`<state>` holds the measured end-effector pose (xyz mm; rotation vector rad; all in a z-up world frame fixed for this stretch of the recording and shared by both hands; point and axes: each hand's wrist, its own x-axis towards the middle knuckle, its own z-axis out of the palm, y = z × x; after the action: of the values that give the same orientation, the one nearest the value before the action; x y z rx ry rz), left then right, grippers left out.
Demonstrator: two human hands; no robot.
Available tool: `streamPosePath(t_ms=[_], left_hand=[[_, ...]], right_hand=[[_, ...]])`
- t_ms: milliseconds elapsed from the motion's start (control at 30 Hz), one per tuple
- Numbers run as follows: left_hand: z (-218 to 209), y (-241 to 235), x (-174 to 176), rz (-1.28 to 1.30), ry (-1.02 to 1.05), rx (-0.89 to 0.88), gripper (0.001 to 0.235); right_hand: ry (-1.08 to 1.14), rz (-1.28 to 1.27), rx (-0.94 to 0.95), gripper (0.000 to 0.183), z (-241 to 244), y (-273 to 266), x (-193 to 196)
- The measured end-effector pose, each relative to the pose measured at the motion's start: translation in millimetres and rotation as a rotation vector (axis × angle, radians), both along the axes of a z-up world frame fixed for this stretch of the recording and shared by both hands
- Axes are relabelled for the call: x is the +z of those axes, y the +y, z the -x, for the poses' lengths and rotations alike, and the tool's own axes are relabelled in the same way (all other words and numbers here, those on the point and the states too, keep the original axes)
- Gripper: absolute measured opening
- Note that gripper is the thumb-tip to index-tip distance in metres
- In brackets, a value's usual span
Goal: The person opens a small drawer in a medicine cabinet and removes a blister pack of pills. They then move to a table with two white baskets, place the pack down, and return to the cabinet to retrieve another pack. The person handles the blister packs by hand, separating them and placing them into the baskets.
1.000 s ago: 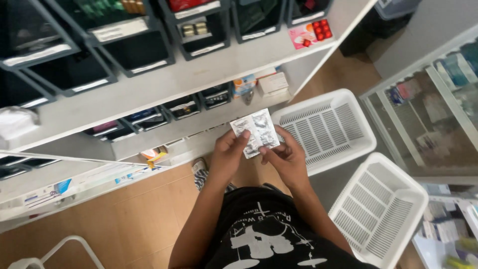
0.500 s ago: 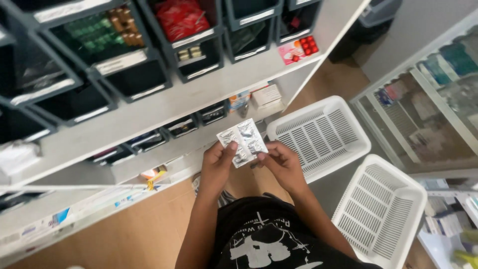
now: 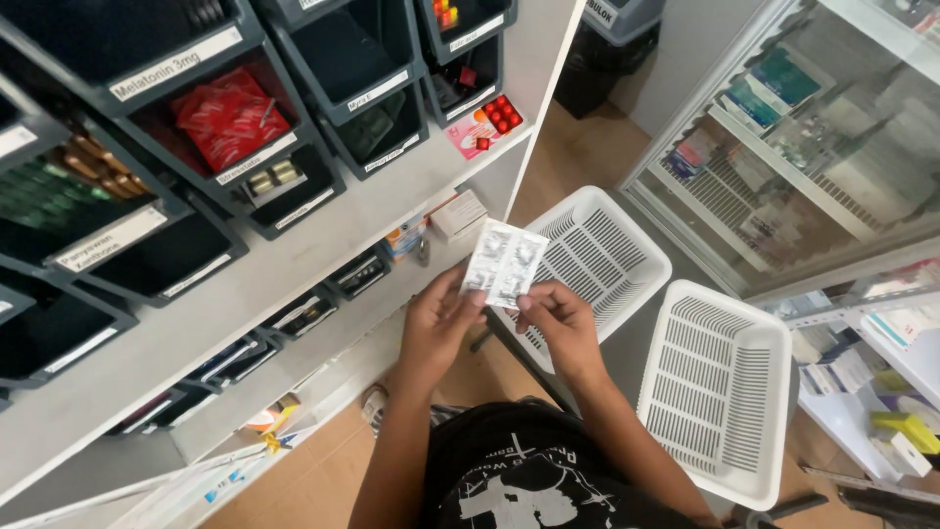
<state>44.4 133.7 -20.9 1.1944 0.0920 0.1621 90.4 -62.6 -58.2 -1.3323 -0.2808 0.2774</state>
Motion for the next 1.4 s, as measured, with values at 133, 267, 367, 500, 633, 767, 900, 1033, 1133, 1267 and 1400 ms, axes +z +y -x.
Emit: streamPosePath(t_ms=[133, 267, 367, 500, 633, 767, 900, 1033, 1133, 1267, 1400], left_hand=[[-2.3, 5.3, -22.6, -0.021, -0.014, -0.004, 0.034], [0.6, 23.8, -22.9, -0.077, 0.024, 0.12, 0.029], [4.9, 34.5, 4.3, -0.092, 0.053, 0.159, 0.032], [10.7, 47.5, 27.9, -0.168, 0.144, 0.231, 0.047], [8.0, 61.3, 30.1, -0.147, 0.17, 0.251, 0.053], [-2.3, 67.4, 33.9, -0.181, 0.138, 0.273, 0.053], [-13.1, 69.0, 35.4, -0.264, 0.096, 0.241, 0.051], [-21.9, 67.4, 34.0, -0.27, 0.07, 0.204, 0.052], [-27.9, 66.8, 37.4, -0.25, 0.076, 0.186, 0.052], [-38.5, 66.3, 36.9, -0.301, 0.082, 0.16, 0.053], [-61.8, 65.9, 40.4, -0.323, 0.125, 0.136, 0.058]], right_hand=[[-0.132, 0.22, 0.017, 0.009, -18.5, 13.7, 39.2], [-0.754, 0.645, -0.197, 0.011, -57.3, 37.3, 83.1], [-1.141, 0.867, -0.318, 0.03, -82.7, 65.6, 117.0], [-1.364, 1.102, -0.356, 0.05, -118.0, 86.1, 112.8], [-1.299, 0.962, -0.281, 0.032, -134.6, 81.8, 90.9], [-1.286, 0.866, -0.28, 0.028, -138.1, 76.1, 77.7], [-1.171, 0.767, -0.327, 0.023, -134.7, 79.6, 85.3], [-1.122, 0.728, -0.285, 0.024, -131.3, 85.4, 105.8], [-1.056, 0.777, -0.25, 0.028, -134.2, 86.1, 117.8], [-1.257, 0.945, -0.219, 0.04, -145.7, 78.2, 101.8], [-1.243, 0.905, -0.219, 0.046, -143.8, 79.6, 98.0]])
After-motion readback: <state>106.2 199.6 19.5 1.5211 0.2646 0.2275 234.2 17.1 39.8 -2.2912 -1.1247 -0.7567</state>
